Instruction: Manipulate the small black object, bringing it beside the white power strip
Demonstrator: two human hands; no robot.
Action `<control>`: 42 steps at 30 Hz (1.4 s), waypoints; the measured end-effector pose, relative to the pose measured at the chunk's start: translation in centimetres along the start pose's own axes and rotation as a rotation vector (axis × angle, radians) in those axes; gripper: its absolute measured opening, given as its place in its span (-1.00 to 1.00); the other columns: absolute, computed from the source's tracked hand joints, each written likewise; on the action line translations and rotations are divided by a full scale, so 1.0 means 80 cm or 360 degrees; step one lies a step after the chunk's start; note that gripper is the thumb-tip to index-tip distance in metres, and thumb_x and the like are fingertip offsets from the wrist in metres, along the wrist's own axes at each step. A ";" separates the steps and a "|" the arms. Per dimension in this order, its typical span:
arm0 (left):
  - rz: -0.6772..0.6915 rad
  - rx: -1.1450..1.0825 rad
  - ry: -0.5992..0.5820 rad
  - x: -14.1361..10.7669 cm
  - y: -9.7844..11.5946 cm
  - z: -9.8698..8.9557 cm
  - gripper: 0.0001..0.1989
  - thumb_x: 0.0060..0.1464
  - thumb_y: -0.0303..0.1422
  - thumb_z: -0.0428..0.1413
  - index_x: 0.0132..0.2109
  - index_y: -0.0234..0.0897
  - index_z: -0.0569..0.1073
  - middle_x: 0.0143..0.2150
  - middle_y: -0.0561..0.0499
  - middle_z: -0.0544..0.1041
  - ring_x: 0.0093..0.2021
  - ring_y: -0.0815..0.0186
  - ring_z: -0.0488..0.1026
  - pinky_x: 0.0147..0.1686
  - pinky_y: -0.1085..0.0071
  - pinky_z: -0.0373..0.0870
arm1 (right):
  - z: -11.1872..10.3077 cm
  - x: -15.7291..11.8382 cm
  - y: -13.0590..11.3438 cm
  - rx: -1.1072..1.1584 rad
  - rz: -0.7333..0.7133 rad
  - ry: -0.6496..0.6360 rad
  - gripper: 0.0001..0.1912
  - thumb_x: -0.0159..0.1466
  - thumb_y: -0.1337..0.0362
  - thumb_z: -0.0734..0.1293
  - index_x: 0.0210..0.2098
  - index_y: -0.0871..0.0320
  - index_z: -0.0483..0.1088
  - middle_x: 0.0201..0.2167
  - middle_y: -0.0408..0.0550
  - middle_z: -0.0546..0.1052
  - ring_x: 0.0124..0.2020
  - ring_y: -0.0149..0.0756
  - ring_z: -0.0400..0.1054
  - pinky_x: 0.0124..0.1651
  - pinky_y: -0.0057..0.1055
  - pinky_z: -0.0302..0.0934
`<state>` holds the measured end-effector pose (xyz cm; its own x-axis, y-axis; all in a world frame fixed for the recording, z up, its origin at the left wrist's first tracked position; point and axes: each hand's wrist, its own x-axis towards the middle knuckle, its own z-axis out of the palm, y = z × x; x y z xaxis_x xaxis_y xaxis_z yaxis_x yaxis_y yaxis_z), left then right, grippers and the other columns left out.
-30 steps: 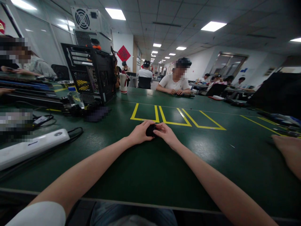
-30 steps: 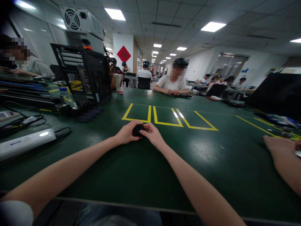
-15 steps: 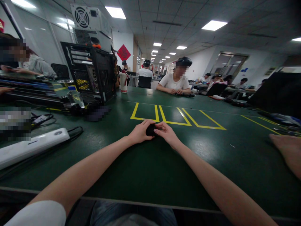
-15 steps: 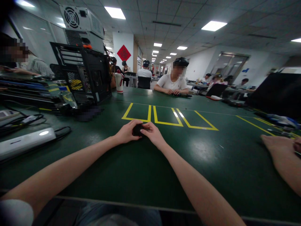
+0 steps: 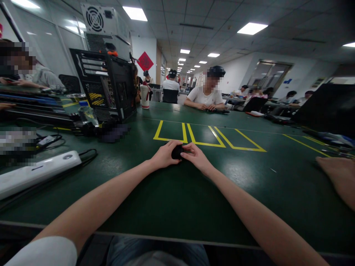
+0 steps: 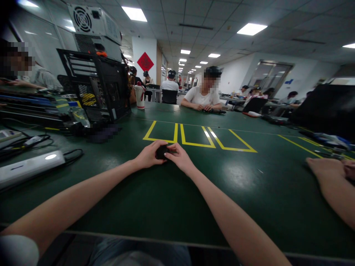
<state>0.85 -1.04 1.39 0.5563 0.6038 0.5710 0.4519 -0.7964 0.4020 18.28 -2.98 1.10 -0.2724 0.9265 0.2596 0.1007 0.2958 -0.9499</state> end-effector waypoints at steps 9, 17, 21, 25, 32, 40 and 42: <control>-0.0024 -0.0006 -0.0023 -0.001 0.002 -0.002 -0.41 -0.20 -0.37 0.17 0.03 -0.20 0.16 0.01 -0.05 0.28 0.00 0.18 0.26 -0.03 0.23 0.26 | -0.001 0.002 0.001 -0.0069 0.0070 0.0011 -0.67 0.04 0.27 0.32 -0.18 0.12 0.26 -0.14 -0.05 0.36 -0.11 -0.27 0.30 -0.01 -0.18 0.17; 0.0003 -0.0009 0.0011 0.000 0.000 0.001 -0.42 -0.22 -0.40 0.16 0.01 -0.19 0.17 -0.01 -0.03 0.28 0.00 0.20 0.26 -0.02 0.24 0.25 | 0.001 0.002 0.009 -0.0009 -0.0069 0.0013 -0.71 0.01 0.28 0.35 -0.28 0.10 0.24 -0.24 -0.13 0.36 -0.17 -0.34 0.32 -0.04 -0.25 0.21; 0.0004 -0.0010 0.0003 0.000 0.003 -0.002 -0.42 -0.21 -0.39 0.16 0.02 -0.21 0.16 -0.01 -0.04 0.28 0.00 0.20 0.26 -0.03 0.25 0.26 | 0.003 0.002 0.005 -0.0047 -0.0043 0.0093 -0.73 0.02 0.26 0.33 -0.28 0.12 0.24 -0.23 -0.10 0.37 -0.17 -0.32 0.32 -0.06 -0.24 0.21; -0.0024 -0.0010 -0.0022 0.000 0.005 -0.004 -0.42 -0.21 -0.38 0.16 0.02 -0.21 0.16 0.00 -0.05 0.27 0.00 0.18 0.27 -0.04 0.24 0.27 | 0.002 0.001 0.003 -0.0077 0.0076 0.0062 -0.66 0.04 0.24 0.32 -0.18 0.13 0.24 -0.14 -0.04 0.35 -0.13 -0.28 0.30 -0.03 -0.19 0.18; -0.0030 -0.0005 -0.0018 0.001 0.005 -0.003 -0.42 -0.21 -0.39 0.15 0.01 -0.19 0.16 -0.01 -0.04 0.28 -0.01 0.18 0.27 -0.05 0.23 0.27 | 0.004 -0.003 0.003 0.0048 -0.0010 0.0008 -0.65 -0.03 0.30 0.37 -0.26 0.10 0.22 -0.22 -0.13 0.34 -0.17 -0.34 0.32 -0.04 -0.24 0.20; -0.0076 -0.0011 -0.0036 0.002 0.012 -0.006 -0.44 -0.21 -0.37 0.15 0.00 -0.19 0.16 -0.02 -0.03 0.27 -0.03 0.18 0.29 -0.09 0.22 0.30 | 0.007 -0.002 0.001 0.0045 -0.0033 0.0055 -0.72 0.00 0.27 0.34 -0.29 0.10 0.23 -0.23 -0.14 0.34 -0.23 -0.35 0.32 -0.09 -0.26 0.23; -0.0062 -0.0003 -0.0044 0.002 0.012 -0.006 -0.43 -0.20 -0.34 0.15 0.01 -0.19 0.15 -0.02 -0.04 0.27 -0.03 0.18 0.29 -0.09 0.22 0.31 | 0.007 -0.001 0.003 0.0053 -0.0036 0.0056 -0.71 -0.01 0.28 0.35 -0.30 0.10 0.22 -0.24 -0.14 0.33 -0.24 -0.36 0.33 -0.09 -0.26 0.23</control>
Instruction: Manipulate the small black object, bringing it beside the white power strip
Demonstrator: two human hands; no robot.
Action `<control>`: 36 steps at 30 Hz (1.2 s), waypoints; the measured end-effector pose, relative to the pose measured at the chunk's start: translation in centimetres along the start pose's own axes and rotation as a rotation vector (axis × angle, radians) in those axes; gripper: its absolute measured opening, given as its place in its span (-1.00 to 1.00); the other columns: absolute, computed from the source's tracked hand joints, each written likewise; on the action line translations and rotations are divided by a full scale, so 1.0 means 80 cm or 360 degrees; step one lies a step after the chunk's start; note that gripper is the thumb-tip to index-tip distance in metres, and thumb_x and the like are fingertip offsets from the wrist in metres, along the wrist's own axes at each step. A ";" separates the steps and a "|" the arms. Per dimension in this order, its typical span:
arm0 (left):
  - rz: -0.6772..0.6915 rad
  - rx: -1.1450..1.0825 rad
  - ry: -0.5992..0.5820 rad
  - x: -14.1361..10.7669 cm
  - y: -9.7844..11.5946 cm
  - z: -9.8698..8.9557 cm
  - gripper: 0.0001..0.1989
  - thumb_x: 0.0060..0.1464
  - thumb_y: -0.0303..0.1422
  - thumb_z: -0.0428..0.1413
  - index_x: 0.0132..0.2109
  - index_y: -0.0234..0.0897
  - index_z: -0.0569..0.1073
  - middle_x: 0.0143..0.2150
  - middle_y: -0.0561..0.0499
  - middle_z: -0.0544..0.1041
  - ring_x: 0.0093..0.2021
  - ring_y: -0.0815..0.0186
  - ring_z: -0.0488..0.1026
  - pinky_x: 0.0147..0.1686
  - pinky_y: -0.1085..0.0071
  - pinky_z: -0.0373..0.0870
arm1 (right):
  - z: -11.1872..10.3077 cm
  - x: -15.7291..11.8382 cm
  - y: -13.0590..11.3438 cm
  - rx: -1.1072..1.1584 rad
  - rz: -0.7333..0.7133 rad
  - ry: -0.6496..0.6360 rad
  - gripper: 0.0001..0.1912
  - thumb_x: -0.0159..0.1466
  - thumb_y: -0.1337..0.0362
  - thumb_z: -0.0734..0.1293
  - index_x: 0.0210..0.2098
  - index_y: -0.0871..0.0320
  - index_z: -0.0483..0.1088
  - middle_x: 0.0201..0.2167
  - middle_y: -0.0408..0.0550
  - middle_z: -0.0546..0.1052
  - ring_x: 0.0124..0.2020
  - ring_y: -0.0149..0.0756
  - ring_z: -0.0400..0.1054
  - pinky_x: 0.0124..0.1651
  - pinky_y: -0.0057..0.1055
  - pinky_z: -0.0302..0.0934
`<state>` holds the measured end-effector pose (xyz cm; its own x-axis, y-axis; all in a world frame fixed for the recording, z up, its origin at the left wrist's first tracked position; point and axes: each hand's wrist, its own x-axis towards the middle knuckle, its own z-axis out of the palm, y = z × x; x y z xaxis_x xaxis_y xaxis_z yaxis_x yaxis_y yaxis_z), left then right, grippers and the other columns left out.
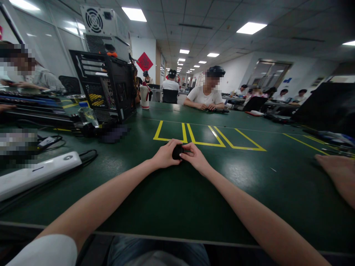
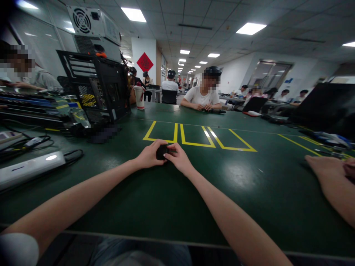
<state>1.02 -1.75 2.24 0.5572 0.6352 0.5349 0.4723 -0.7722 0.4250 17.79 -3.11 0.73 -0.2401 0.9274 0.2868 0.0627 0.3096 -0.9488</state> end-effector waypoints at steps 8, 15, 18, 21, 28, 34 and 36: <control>0.0091 -0.0009 -0.0011 -0.002 -0.003 -0.001 -0.42 -0.16 -0.35 0.13 0.04 -0.17 0.11 0.04 -0.02 0.24 0.05 0.21 0.23 -0.02 0.25 0.25 | -0.001 0.002 0.004 -0.0050 -0.0054 0.0015 -0.69 0.01 0.28 0.34 -0.26 0.11 0.21 -0.21 -0.11 0.33 -0.15 -0.33 0.29 -0.05 -0.27 0.20; 0.0078 -0.0038 -0.0002 0.000 -0.004 -0.001 -0.47 -0.17 -0.35 0.14 0.00 -0.18 0.17 0.01 -0.03 0.27 0.02 0.21 0.25 -0.03 0.24 0.26 | -0.003 -0.001 0.001 0.0003 0.0036 -0.0044 -0.64 0.00 0.27 0.35 -0.19 0.11 0.25 -0.14 -0.07 0.36 -0.11 -0.30 0.30 0.01 -0.22 0.16; 0.0073 -0.0055 -0.0014 0.000 -0.002 -0.002 -0.47 -0.17 -0.36 0.14 -0.01 -0.18 0.17 0.00 -0.04 0.26 0.01 0.20 0.25 -0.03 0.24 0.26 | -0.002 -0.003 0.000 0.0018 0.0071 -0.0020 -0.65 0.01 0.23 0.36 -0.22 0.09 0.24 -0.18 -0.09 0.36 -0.14 -0.32 0.31 -0.03 -0.22 0.19; 0.0064 -0.0075 -0.0005 0.001 0.000 -0.003 -0.47 -0.19 -0.35 0.15 -0.01 -0.18 0.18 -0.01 -0.04 0.27 0.02 0.20 0.25 -0.03 0.25 0.26 | -0.001 -0.003 0.001 0.0004 0.0106 0.0016 -0.68 0.02 0.19 0.34 -0.24 0.08 0.23 -0.21 -0.10 0.36 -0.15 -0.31 0.30 -0.06 -0.20 0.20; 0.0063 -0.0084 -0.0007 0.003 -0.003 -0.002 -0.48 -0.20 -0.35 0.16 -0.04 -0.20 0.18 -0.04 -0.04 0.28 -0.04 0.21 0.29 -0.09 0.25 0.28 | -0.002 -0.002 0.002 0.0040 0.0149 -0.0023 -0.60 0.04 0.20 0.33 -0.13 0.06 0.22 -0.18 -0.08 0.36 -0.16 -0.31 0.31 -0.05 -0.19 0.20; 0.0070 -0.0096 0.0011 0.004 -0.006 0.000 -0.46 -0.23 -0.37 0.17 -0.04 -0.19 0.19 -0.06 -0.02 0.28 -0.06 0.22 0.29 -0.08 0.25 0.27 | -0.003 -0.002 -0.001 0.0092 0.0077 -0.0056 -0.63 -0.02 0.27 0.37 -0.20 0.10 0.27 -0.15 -0.09 0.38 -0.12 -0.33 0.30 0.03 -0.23 0.14; 0.0061 -0.0100 0.0007 0.004 -0.006 0.000 -0.46 -0.23 -0.37 0.17 -0.05 -0.19 0.19 -0.06 -0.02 0.28 -0.06 0.21 0.29 -0.08 0.24 0.27 | -0.003 -0.002 -0.001 0.0074 0.0086 -0.0007 -0.68 0.00 0.23 0.36 -0.24 0.09 0.28 -0.17 -0.10 0.39 -0.13 -0.34 0.31 0.00 -0.22 0.16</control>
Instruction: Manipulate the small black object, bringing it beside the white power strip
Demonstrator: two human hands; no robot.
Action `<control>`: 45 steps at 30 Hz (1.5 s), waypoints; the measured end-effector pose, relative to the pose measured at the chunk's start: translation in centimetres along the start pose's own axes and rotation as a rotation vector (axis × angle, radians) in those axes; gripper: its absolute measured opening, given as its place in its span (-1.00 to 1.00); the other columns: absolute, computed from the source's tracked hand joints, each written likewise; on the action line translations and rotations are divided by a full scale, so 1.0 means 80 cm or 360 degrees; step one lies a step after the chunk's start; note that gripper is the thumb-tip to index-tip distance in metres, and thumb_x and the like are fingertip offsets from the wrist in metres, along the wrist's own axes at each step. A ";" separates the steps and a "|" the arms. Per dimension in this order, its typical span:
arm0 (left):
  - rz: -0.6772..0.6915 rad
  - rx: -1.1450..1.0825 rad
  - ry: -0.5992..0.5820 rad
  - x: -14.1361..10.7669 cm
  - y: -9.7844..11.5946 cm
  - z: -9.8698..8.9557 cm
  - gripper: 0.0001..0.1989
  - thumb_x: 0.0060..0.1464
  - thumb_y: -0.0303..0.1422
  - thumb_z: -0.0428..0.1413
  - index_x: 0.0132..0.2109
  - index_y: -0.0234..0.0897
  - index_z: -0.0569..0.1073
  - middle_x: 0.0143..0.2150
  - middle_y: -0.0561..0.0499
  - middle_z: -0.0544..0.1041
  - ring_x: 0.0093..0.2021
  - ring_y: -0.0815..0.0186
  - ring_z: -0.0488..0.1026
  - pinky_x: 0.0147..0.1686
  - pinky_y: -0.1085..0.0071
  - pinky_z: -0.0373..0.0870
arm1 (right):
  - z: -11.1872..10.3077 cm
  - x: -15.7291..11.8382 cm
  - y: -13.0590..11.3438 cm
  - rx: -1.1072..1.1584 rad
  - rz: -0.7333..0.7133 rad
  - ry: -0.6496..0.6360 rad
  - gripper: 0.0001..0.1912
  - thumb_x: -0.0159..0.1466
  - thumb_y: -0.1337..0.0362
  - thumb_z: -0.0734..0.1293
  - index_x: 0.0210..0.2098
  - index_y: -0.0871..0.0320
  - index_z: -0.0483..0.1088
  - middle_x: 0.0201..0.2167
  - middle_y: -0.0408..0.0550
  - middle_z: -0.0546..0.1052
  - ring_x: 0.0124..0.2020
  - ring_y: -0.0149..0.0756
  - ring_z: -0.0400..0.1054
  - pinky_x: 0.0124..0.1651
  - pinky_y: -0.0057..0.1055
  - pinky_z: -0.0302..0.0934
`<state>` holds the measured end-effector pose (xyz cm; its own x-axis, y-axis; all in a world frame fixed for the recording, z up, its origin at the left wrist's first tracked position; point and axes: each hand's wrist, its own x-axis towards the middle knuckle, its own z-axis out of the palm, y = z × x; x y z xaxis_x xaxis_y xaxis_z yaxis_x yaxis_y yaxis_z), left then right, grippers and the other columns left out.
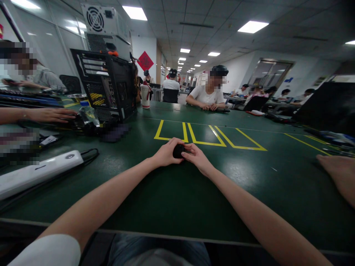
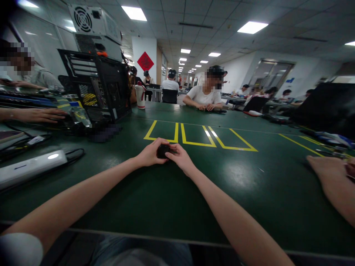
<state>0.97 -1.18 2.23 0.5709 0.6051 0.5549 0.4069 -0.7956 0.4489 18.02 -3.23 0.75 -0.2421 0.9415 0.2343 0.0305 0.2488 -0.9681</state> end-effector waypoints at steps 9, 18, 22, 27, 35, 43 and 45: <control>-0.0001 0.0016 -0.0005 -0.001 0.001 -0.001 -0.46 -0.23 -0.36 0.18 -0.04 -0.19 0.18 -0.06 -0.02 0.28 -0.06 0.20 0.29 -0.10 0.24 0.29 | -0.002 0.004 0.003 -0.0034 0.0061 0.0039 -0.62 0.02 0.21 0.34 -0.16 0.11 0.27 -0.12 -0.04 0.37 -0.11 -0.28 0.29 -0.02 -0.18 0.18; 0.0029 0.0040 -0.0004 -0.001 0.001 -0.001 -0.46 -0.21 -0.34 0.17 -0.04 -0.20 0.17 -0.06 -0.03 0.27 -0.05 0.21 0.28 -0.10 0.26 0.29 | -0.001 -0.002 -0.006 -0.0019 0.0005 -0.0020 -0.68 -0.02 0.27 0.37 -0.28 0.09 0.25 -0.20 -0.12 0.35 -0.16 -0.34 0.31 -0.03 -0.24 0.19; 0.0024 0.0028 0.0001 -0.001 0.000 -0.001 -0.46 -0.22 -0.34 0.17 -0.04 -0.20 0.18 -0.07 -0.02 0.28 -0.06 0.21 0.29 -0.10 0.26 0.29 | 0.001 -0.001 -0.006 -0.0049 0.0016 0.0041 -0.73 0.01 0.19 0.34 -0.30 0.09 0.26 -0.20 -0.12 0.35 -0.24 -0.36 0.33 -0.10 -0.22 0.22; 0.0021 0.0032 0.0014 0.000 -0.001 0.001 -0.47 -0.22 -0.34 0.17 -0.05 -0.20 0.18 -0.08 -0.01 0.28 -0.07 0.22 0.29 -0.10 0.27 0.29 | 0.000 0.003 -0.001 -0.0052 0.0040 0.0024 -0.65 0.03 0.23 0.33 -0.18 0.09 0.26 -0.15 -0.07 0.35 -0.18 -0.33 0.32 -0.06 -0.22 0.20; 0.0026 0.0025 0.0004 0.000 -0.002 0.001 -0.46 -0.21 -0.34 0.17 -0.04 -0.19 0.17 -0.06 -0.02 0.28 -0.06 0.21 0.28 -0.10 0.26 0.29 | 0.000 0.000 -0.002 -0.0038 -0.0032 0.0018 -0.73 0.01 0.24 0.35 -0.29 0.10 0.26 -0.24 -0.13 0.37 -0.21 -0.36 0.32 -0.06 -0.26 0.19; -0.0013 0.0029 -0.0012 0.000 0.000 -0.001 -0.47 -0.21 -0.33 0.18 -0.05 -0.19 0.17 -0.07 -0.02 0.28 -0.07 0.21 0.29 -0.12 0.25 0.30 | -0.003 0.004 0.003 -0.0085 0.0003 0.0037 -0.67 0.05 0.24 0.32 -0.18 0.09 0.26 -0.15 -0.07 0.36 -0.15 -0.32 0.30 -0.04 -0.22 0.19; -0.0021 0.0024 -0.0017 0.000 0.000 -0.001 -0.46 -0.20 -0.32 0.18 -0.04 -0.19 0.17 -0.07 -0.02 0.28 -0.07 0.21 0.29 -0.13 0.25 0.30 | -0.004 0.004 0.003 -0.0103 0.0032 -0.0001 -0.67 0.06 0.25 0.31 -0.16 0.11 0.26 -0.13 -0.05 0.36 -0.13 -0.30 0.30 -0.01 -0.21 0.17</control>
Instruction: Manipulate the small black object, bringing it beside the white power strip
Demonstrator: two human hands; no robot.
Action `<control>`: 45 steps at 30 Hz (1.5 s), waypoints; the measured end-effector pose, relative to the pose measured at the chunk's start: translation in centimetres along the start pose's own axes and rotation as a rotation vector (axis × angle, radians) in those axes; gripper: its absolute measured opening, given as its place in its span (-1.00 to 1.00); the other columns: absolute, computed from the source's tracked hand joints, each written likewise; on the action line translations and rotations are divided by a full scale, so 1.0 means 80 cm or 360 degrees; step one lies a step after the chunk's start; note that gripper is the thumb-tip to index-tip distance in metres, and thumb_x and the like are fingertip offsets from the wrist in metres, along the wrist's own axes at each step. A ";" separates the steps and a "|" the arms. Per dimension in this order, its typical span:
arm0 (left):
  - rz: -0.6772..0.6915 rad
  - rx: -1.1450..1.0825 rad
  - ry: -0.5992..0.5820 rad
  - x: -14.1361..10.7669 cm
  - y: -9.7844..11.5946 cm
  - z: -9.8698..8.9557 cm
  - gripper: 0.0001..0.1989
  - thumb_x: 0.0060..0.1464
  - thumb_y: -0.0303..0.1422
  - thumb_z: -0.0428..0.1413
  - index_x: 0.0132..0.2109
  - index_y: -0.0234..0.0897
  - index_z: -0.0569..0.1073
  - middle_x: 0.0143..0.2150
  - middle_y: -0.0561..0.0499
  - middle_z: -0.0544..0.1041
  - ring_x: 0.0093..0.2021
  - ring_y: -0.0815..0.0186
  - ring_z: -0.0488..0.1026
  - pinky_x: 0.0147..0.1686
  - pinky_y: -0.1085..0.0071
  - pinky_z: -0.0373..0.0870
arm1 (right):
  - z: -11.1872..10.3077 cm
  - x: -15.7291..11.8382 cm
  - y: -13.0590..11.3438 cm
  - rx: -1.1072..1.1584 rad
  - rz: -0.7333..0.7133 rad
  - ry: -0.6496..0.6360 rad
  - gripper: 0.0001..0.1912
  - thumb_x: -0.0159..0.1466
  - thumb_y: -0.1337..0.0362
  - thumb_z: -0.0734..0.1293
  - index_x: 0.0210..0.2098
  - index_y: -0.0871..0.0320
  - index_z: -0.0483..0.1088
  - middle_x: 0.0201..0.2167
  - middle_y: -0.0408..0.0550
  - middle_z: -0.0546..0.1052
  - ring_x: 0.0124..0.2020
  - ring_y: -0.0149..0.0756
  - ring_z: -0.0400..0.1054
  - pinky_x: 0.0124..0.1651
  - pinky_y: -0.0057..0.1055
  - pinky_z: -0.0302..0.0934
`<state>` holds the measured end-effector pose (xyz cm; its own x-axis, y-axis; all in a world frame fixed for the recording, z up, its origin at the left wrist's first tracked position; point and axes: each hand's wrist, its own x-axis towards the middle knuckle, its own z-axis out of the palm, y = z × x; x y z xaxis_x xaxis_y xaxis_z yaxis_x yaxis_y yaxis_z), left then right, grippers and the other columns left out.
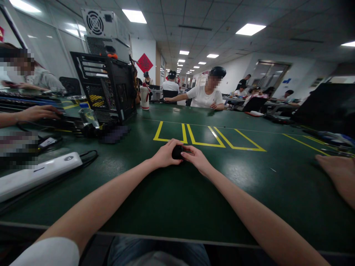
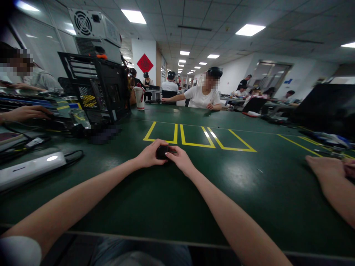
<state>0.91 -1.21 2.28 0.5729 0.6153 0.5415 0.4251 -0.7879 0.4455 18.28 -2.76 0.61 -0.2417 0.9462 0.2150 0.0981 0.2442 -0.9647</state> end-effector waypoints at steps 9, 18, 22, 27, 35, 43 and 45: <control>-0.0002 -0.0011 0.0005 0.000 -0.001 0.000 -0.46 -0.21 -0.31 0.18 -0.04 -0.19 0.17 -0.06 -0.02 0.28 -0.07 0.20 0.29 -0.13 0.23 0.30 | 0.002 -0.002 -0.004 -0.0016 -0.0175 0.0023 -0.79 0.04 0.26 0.33 -0.32 0.12 0.28 -0.26 -0.12 0.38 -0.19 -0.34 0.32 -0.03 -0.25 0.19; 0.0004 -0.0010 0.0003 0.000 -0.002 0.000 -0.47 -0.21 -0.32 0.18 -0.05 -0.19 0.18 -0.08 -0.01 0.28 -0.09 0.22 0.30 -0.13 0.27 0.30 | -0.002 0.002 -0.003 -0.0009 -0.0044 -0.0089 -0.68 0.02 0.31 0.34 -0.20 0.12 0.27 -0.15 -0.08 0.37 -0.14 -0.33 0.32 0.00 -0.24 0.16; 0.0020 -0.0022 0.0008 0.000 -0.002 0.000 -0.46 -0.22 -0.33 0.18 -0.04 -0.18 0.18 -0.07 -0.01 0.28 -0.08 0.22 0.29 -0.12 0.26 0.29 | -0.002 0.002 -0.001 0.0055 -0.0106 -0.0066 -0.71 0.00 0.29 0.36 -0.28 0.11 0.27 -0.22 -0.12 0.38 -0.16 -0.35 0.33 -0.02 -0.26 0.19; 0.0023 -0.0044 0.0012 0.000 -0.002 0.000 -0.45 -0.22 -0.33 0.19 -0.04 -0.18 0.18 -0.08 -0.01 0.29 -0.08 0.22 0.29 -0.12 0.25 0.29 | -0.001 0.003 0.002 -0.0018 -0.0149 0.0044 -0.72 0.02 0.25 0.34 -0.27 0.12 0.28 -0.22 -0.11 0.39 -0.14 -0.33 0.31 -0.01 -0.25 0.18; -0.0009 -0.0059 0.0002 0.001 -0.001 -0.001 -0.46 -0.23 -0.35 0.19 -0.05 -0.18 0.19 -0.08 -0.01 0.29 -0.08 0.21 0.30 -0.12 0.25 0.29 | -0.002 -0.001 -0.003 0.0026 -0.0076 -0.0071 -0.65 -0.01 0.27 0.37 -0.22 0.11 0.27 -0.17 -0.09 0.38 -0.15 -0.31 0.33 0.00 -0.24 0.19; 0.0006 -0.0042 0.0013 0.002 -0.002 0.001 -0.46 -0.24 -0.34 0.20 -0.06 -0.20 0.20 -0.10 -0.02 0.30 -0.09 0.21 0.30 -0.12 0.25 0.29 | -0.001 0.001 -0.001 -0.0075 -0.0163 0.0065 -0.72 0.04 0.26 0.33 -0.23 0.10 0.28 -0.20 -0.10 0.38 -0.13 -0.32 0.30 -0.02 -0.24 0.19; 0.0012 -0.0029 0.0019 0.002 -0.003 0.002 -0.47 -0.23 -0.34 0.19 -0.06 -0.20 0.20 -0.11 -0.02 0.30 -0.10 0.22 0.30 -0.13 0.26 0.29 | -0.002 0.001 -0.001 -0.0095 -0.0114 0.0029 -0.66 0.06 0.26 0.31 -0.15 0.09 0.26 -0.14 -0.07 0.37 -0.11 -0.30 0.30 -0.02 -0.21 0.18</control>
<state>1.01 -0.93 2.20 0.5676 0.6099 0.5531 0.4080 -0.7919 0.4544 18.38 -2.66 0.72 -0.2325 0.9295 0.2862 0.1385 0.3229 -0.9362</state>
